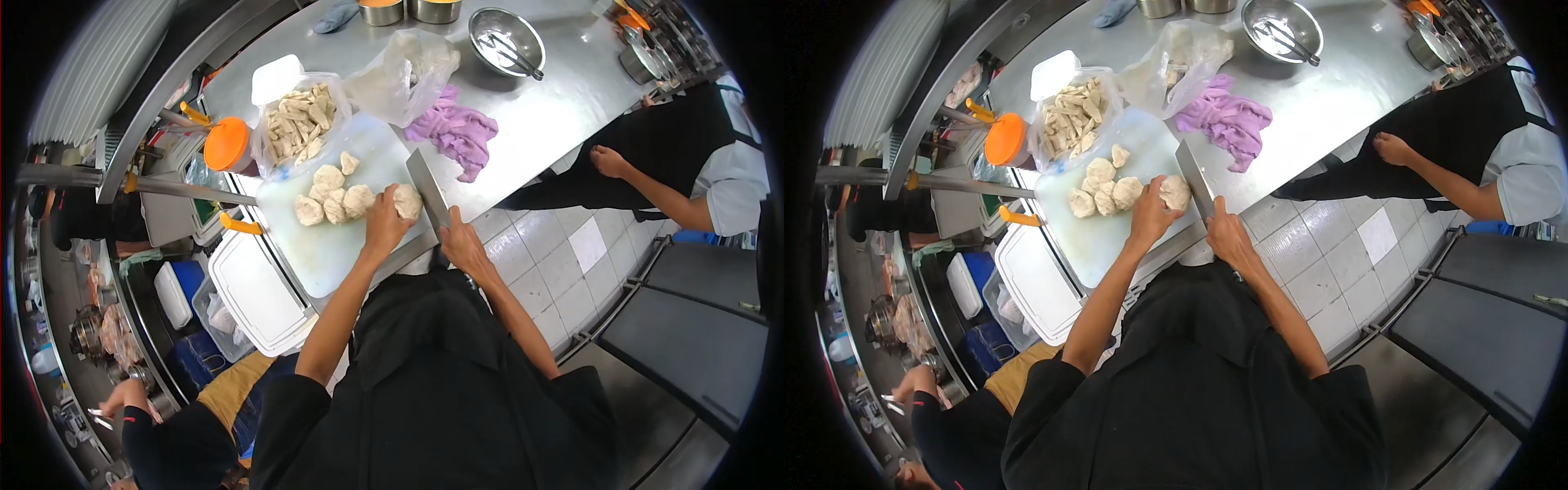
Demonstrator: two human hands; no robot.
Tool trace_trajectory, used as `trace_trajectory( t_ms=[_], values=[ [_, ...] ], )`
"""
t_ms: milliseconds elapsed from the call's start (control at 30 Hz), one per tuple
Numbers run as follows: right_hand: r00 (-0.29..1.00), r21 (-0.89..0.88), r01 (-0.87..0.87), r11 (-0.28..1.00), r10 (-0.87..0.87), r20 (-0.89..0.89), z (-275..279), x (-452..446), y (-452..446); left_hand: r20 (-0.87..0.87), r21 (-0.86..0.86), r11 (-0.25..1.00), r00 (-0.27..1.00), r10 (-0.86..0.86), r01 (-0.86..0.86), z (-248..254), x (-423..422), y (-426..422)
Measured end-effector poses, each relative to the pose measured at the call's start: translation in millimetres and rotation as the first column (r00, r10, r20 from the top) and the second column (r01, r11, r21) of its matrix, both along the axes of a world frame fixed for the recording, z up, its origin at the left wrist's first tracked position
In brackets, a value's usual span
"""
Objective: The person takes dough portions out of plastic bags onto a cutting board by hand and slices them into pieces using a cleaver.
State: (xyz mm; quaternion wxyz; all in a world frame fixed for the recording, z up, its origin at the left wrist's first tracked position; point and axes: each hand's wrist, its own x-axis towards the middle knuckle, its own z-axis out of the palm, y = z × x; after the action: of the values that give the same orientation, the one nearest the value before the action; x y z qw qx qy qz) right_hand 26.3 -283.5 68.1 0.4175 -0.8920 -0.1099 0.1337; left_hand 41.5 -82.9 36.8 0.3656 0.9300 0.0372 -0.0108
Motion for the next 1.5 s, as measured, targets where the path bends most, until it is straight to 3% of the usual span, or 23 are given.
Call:
trace_trajectory(
  t_ms=[167, 233, 333, 467, 567, 633, 767, 867, 933, 1067, 1233, 1500],
  values=[
    [1.0, 0.005, -0.003, 1.0, 0.003, 0.025, -8.4, 4.9, -4.5, -0.031, 0.131, 0.985, 0.993, -0.113, 0.116, 19.7, 10.8, 13.2],
    [0.998, 0.033, -0.029, 0.999, 0.027, 0.055, -9.5, 4.5, -3.9, 0.097, 0.292, 0.882, 0.906, -0.413, 0.37, 24.1, 22.8, 25.6],
    [0.995, -0.02, -0.076, 0.997, 0.077, 0.059, -3.5, 8.6, -1.6, 0.082, 0.287, 0.815, 0.835, -0.544, 0.503, 17.1, 34.5, 37.6],
    [0.989, -0.043, -0.102, 0.994, 0.106, 0.106, -9.2, 16.6, 4.1, -0.026, 0.249, 0.845, 0.875, -0.484, 0.474, 17.1, 28.5, 41.0],
    [0.982, -0.097, -0.088, 0.991, 0.103, 0.159, -3.5, 20.4, 9.4, 0.003, 0.255, 0.902, 0.932, -0.362, 0.35, 16.0, 21.8, 33.5],
    [0.989, -0.164, -0.078, 0.983, 0.096, 0.111, 4.7, 18.1, 11.3, 0.103, 0.354, 0.913, 0.962, -0.253, 0.202, 16.8, 18.2, 27.8],
    [0.987, -0.273, -0.118, 0.955, 0.144, 0.075, -2.0, 15.6, 15.3, 0.164, 0.36, 0.925, 0.967, -0.196, 0.126, 12.4, 17.9, 19.9],
    [0.977, -0.26, -0.139, 0.956, 0.176, 0.124, 1.3, 15.2, 15.5, 0.123, 0.306, 0.946, 0.981, -0.15, 0.107, 14.2, 14.2, 19.9],
    [0.983, -0.249, -0.125, 0.96, 0.154, 0.1, 8.0, 15.2, 10.7, 0.246, 0.151, 0.987, 0.965, -0.094, 0.057, 16.3, 7.2, 18.2],
    [0.987, -0.27, -0.102, 0.957, 0.132, 0.092, 29.8, -2.3, 3.4, 0.237, 0.137, 0.983, 0.96, -0.153, 0.123, 10.2, 1.4, 18.8],
    [0.972, -0.335, -0.221, 0.916, 0.235, 0.001, 42.0, -17.8, -1.4, 0.107, 0.215, 0.97, 0.984, -0.14, 0.114, 11.5, 2.6, 11.1],
    [0.952, -0.398, -0.275, 0.875, 0.306, 0.016, 44.5, -23.1, -4.8, 0.108, 0.225, 0.967, 0.983, -0.147, 0.12, 2.5, 6.8, 13.9]
  ],
)
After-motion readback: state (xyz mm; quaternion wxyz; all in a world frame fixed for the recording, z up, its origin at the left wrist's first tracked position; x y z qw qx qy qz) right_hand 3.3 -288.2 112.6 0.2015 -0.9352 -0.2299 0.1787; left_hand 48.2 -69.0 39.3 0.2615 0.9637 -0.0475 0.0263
